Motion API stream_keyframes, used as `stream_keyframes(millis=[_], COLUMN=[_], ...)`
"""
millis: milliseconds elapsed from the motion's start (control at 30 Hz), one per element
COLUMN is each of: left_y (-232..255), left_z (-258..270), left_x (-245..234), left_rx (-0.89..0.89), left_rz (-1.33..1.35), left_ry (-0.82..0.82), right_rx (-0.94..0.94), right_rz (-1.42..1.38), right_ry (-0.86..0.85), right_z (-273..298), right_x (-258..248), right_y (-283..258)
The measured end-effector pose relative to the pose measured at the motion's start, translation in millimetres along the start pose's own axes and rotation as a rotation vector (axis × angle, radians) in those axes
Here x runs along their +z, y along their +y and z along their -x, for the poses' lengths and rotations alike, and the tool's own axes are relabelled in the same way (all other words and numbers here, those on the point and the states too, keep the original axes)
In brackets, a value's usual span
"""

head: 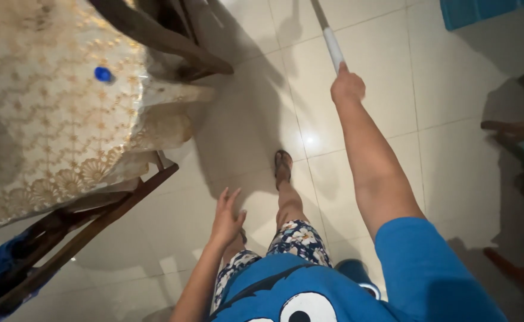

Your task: The person spins a mop head in a bucket of water and then mops the tiled floor, moving around the room.

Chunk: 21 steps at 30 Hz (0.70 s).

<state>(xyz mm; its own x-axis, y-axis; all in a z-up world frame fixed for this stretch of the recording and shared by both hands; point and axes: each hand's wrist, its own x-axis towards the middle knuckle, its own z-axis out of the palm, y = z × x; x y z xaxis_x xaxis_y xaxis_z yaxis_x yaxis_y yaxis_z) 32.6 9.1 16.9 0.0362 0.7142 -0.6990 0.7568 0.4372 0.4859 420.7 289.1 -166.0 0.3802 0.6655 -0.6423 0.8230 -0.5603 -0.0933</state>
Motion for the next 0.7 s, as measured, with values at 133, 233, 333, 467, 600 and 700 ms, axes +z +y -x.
stream_keyframes(millis=[133, 233, 333, 467, 600, 700], left_y=[-1.8, 5.6, 12.2, 17.8, 24.2, 38.4], left_z=[-3.4, -6.7, -6.6, -13.0, -23.9, -20.9], left_x=[7.8, 9.0, 10.9, 14.5, 14.0, 3.8], left_rx=[0.025, 0.066, 0.139, 0.268, 0.331, 0.335], left_rz=[-0.041, -0.053, -0.083, -0.090, -0.117, -0.067], left_ry=[-0.005, 0.006, -0.001, -0.029, -0.087, -0.117], right_rx=[0.037, 0.047, 0.045, 0.078, 0.171, 0.270], right_rz=[0.046, 0.128, 0.083, 0.084, -0.041, -0.076], right_ry=[-0.024, -0.057, -0.031, -0.110, -0.222, -0.324], right_z=[1.7, 15.3, 46.5, 130.4, 286.7, 406.8], right_x=[1.3, 13.9, 51.4, 111.8, 178.8, 205.3], right_y=[22.7, 59.1, 122.0, 222.9, 320.5, 358.0])
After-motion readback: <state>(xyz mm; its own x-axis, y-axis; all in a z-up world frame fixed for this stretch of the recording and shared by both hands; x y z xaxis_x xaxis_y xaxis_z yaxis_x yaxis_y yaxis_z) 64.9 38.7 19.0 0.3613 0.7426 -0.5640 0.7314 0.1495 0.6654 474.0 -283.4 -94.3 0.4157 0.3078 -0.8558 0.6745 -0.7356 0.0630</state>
